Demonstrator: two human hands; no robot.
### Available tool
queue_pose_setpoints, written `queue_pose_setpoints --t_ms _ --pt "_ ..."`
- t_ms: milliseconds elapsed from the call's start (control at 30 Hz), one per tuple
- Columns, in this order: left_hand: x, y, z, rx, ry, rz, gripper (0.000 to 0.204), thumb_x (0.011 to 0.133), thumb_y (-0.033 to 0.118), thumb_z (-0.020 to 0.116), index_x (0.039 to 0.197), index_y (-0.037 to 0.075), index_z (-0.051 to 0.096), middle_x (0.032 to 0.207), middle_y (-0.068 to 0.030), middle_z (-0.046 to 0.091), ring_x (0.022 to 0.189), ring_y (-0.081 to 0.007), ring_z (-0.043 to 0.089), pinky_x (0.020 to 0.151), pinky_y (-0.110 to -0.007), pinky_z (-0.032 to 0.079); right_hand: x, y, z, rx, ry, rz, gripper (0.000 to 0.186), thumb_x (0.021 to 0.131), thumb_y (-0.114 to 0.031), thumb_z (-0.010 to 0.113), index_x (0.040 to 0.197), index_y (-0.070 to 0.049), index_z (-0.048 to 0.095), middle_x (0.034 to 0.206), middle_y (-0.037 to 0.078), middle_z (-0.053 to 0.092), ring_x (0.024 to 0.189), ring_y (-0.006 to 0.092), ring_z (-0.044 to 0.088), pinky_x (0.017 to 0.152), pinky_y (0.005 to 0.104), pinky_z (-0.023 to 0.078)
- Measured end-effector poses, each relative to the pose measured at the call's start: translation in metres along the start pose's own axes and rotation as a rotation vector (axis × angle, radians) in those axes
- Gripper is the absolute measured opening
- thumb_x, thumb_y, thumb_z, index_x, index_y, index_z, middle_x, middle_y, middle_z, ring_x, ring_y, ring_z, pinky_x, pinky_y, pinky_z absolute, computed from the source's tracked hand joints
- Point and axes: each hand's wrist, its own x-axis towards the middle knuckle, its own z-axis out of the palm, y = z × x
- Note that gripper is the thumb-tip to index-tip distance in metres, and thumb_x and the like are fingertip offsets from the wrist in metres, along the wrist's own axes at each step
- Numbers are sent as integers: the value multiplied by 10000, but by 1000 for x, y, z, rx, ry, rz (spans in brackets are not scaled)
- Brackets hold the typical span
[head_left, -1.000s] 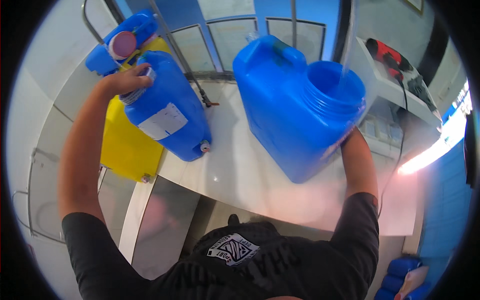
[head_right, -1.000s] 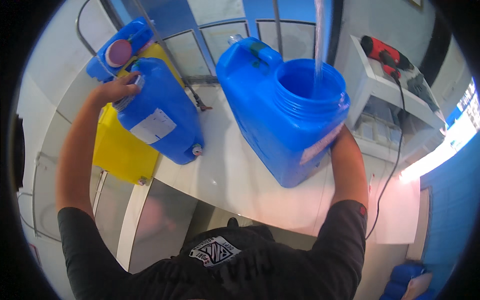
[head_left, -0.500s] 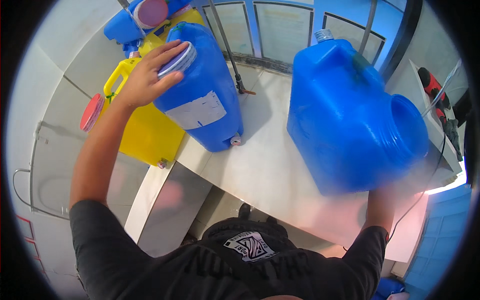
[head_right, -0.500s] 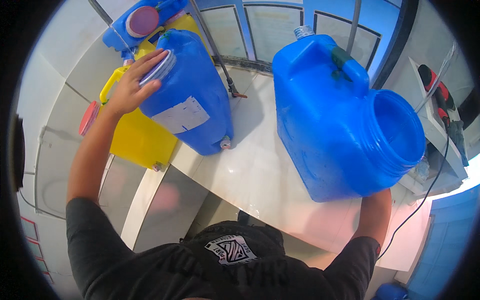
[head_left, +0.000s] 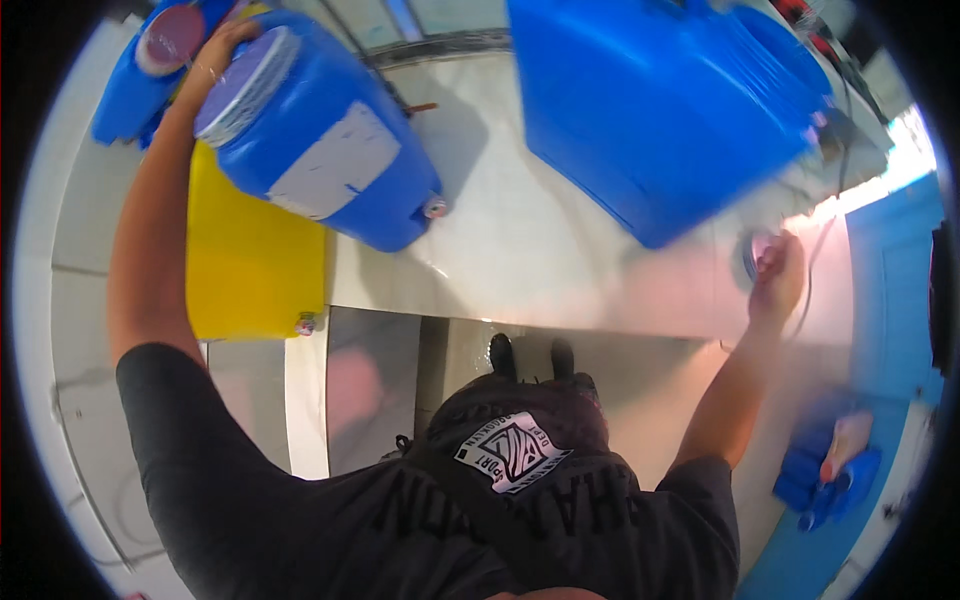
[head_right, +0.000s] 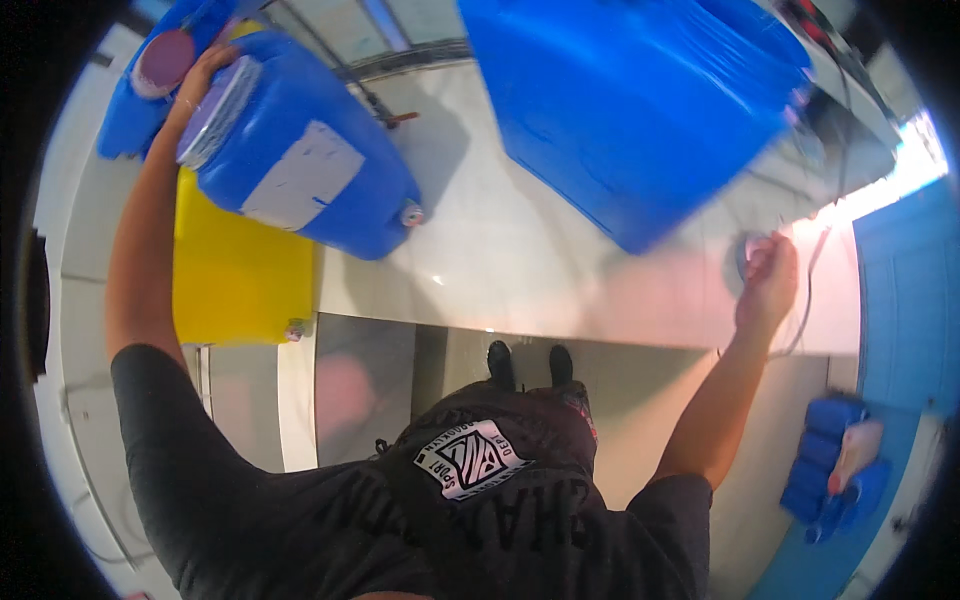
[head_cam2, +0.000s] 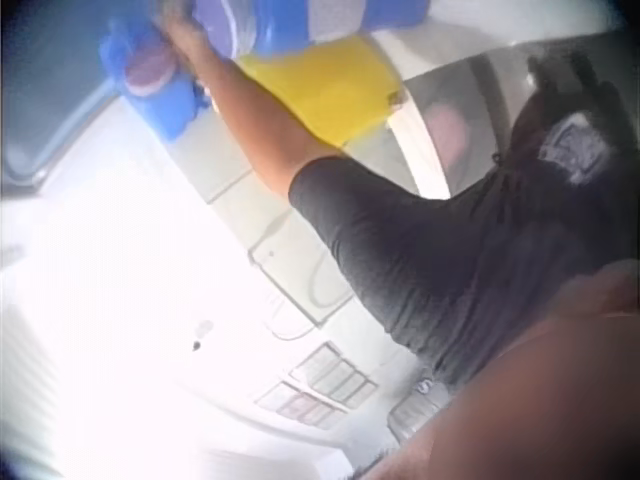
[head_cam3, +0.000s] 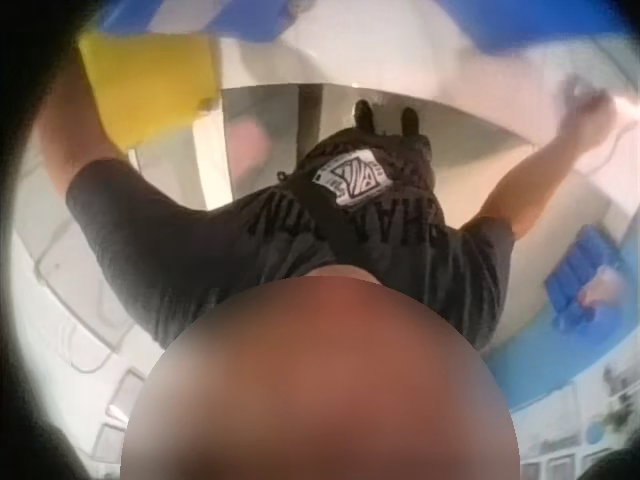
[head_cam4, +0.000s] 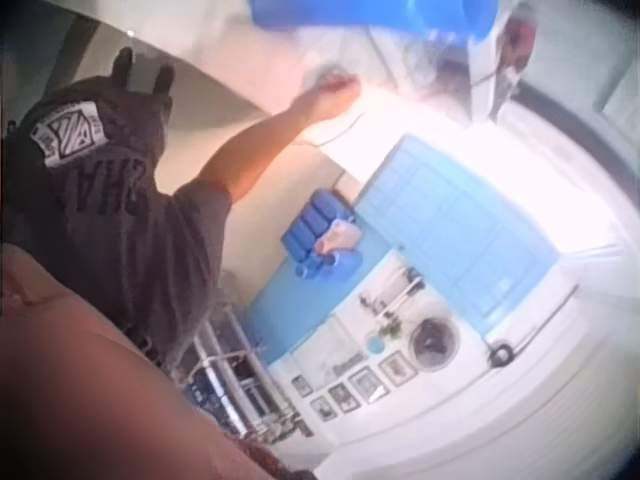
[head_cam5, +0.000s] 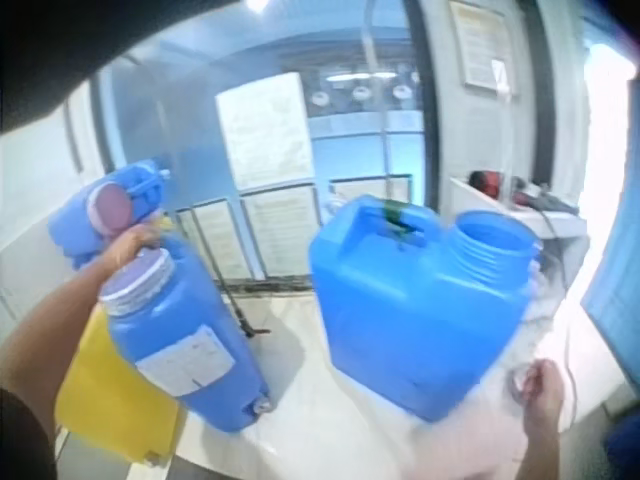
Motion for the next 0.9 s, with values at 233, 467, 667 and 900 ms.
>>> queue_pose_setpoints --t_ms 233,467,667,900 --pt "-42 86 -54 -57 217 76 72 804 29 609 870 29 579 929 -143 597 974 -303 601 898 -383 460 -107 -16 -70 -445 -244 198 200 1028 -229 582 1012 -45 660 824 -2 629 680 57 500 606 217 399" --pt "-86 232 -112 -258 253 -5 206 724 28 695 808 33 507 852 -120 542 865 -298 542 855 -367 440 -160 -14 -19 -470 -950 -95 334 935 -279 683 1134 -13 646 1089 158 670 988 284 668 889 394 538" --pt "-140 328 -121 -701 173 -456 134 755 61 687 841 32 589 866 -139 569 871 -296 569 846 -367 454 -226 -21 15 -336 -1176 -372 1020 804 -413 803 1566 -80 213 1574 301 227 1462 472 243 1184 538 277" --pt "-185 526 -203 -117 -411 72 278 640 94 777 890 25 676 874 -169 681 849 -368 654 767 -420 511 -276 26 -31 -145 -962 -562 1534 587 -500 943 1588 -108 -152 1617 349 -23 1498 550 41 1185 641 141"
